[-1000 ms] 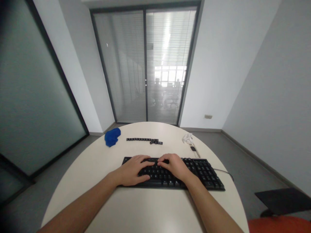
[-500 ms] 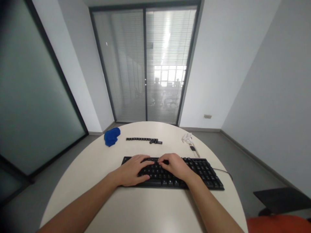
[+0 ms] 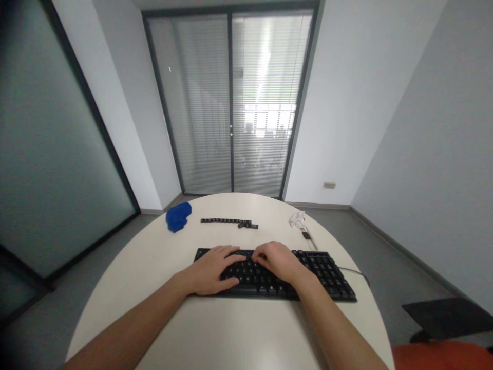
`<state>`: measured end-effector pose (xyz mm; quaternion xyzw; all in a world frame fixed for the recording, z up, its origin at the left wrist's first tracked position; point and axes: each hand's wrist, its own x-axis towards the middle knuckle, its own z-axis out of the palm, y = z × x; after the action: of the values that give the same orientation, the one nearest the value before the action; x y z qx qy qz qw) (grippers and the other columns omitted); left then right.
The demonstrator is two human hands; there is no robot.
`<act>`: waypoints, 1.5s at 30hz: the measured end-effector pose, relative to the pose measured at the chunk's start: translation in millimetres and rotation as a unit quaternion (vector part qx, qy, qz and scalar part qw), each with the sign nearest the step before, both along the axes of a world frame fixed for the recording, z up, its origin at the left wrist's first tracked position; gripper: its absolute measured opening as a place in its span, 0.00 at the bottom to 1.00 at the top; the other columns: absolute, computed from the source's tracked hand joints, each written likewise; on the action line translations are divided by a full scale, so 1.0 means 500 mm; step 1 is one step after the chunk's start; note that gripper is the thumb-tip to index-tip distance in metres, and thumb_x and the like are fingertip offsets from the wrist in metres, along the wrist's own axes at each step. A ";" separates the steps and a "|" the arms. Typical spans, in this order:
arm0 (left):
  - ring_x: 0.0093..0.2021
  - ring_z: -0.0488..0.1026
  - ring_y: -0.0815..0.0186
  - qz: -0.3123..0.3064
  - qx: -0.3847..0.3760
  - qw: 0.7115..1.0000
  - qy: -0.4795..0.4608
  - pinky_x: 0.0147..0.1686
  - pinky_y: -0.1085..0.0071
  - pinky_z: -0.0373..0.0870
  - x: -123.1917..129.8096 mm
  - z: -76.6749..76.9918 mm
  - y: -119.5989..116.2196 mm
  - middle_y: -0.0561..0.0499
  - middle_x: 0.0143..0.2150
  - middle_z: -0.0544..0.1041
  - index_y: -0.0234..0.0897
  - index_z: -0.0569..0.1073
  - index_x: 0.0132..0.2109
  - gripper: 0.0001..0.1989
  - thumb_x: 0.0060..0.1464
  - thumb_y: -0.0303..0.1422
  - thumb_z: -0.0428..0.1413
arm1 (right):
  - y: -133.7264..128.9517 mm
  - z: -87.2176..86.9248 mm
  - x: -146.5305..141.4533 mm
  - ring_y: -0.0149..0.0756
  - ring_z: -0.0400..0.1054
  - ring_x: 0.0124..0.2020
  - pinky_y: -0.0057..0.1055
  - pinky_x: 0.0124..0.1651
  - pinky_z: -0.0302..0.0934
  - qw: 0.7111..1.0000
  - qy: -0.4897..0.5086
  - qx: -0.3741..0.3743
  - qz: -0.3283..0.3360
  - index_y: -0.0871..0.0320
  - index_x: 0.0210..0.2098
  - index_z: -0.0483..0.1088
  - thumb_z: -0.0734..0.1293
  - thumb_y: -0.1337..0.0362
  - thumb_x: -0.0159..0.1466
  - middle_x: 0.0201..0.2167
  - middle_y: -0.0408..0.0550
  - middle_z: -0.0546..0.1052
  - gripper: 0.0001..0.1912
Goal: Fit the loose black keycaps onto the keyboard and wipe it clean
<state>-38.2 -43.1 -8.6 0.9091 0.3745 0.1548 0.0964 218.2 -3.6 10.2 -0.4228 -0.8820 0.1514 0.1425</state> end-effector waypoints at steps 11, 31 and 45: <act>0.67 0.59 0.50 0.000 0.003 1.000 -0.007 0.67 0.50 0.55 -0.001 0.005 -0.001 0.44 0.68 0.63 0.45 0.65 0.65 0.29 0.59 0.45 0.58 | 0.079 -0.014 -0.004 0.39 0.73 0.39 0.32 0.45 0.63 0.996 -0.007 0.082 -0.042 0.56 0.40 0.78 0.65 0.63 0.66 0.38 0.47 0.80 0.09; 0.65 0.62 0.52 -0.005 -0.011 1.000 -0.019 0.66 0.51 0.57 -0.002 0.012 0.000 0.44 0.67 0.65 0.45 0.66 0.65 0.29 0.58 0.45 0.59 | 0.225 -0.045 -0.167 0.49 0.60 0.62 0.41 0.58 0.56 0.966 -0.155 0.206 0.010 0.60 0.48 0.76 0.64 0.71 0.67 0.46 0.57 0.80 0.12; 0.66 0.61 0.51 0.003 -0.008 1.000 -0.010 0.66 0.50 0.57 0.001 0.005 0.000 0.45 0.68 0.63 0.46 0.65 0.65 0.29 0.59 0.44 0.58 | 0.081 -0.030 0.008 0.40 0.74 0.49 0.34 0.55 0.64 0.995 0.089 0.019 -0.029 0.57 0.47 0.78 0.64 0.62 0.68 0.47 0.50 0.81 0.13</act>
<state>-37.9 -43.1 -6.3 0.9057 0.3772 0.1611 0.1070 222.4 36.9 -4.5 -0.4300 -0.8562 0.1670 0.2328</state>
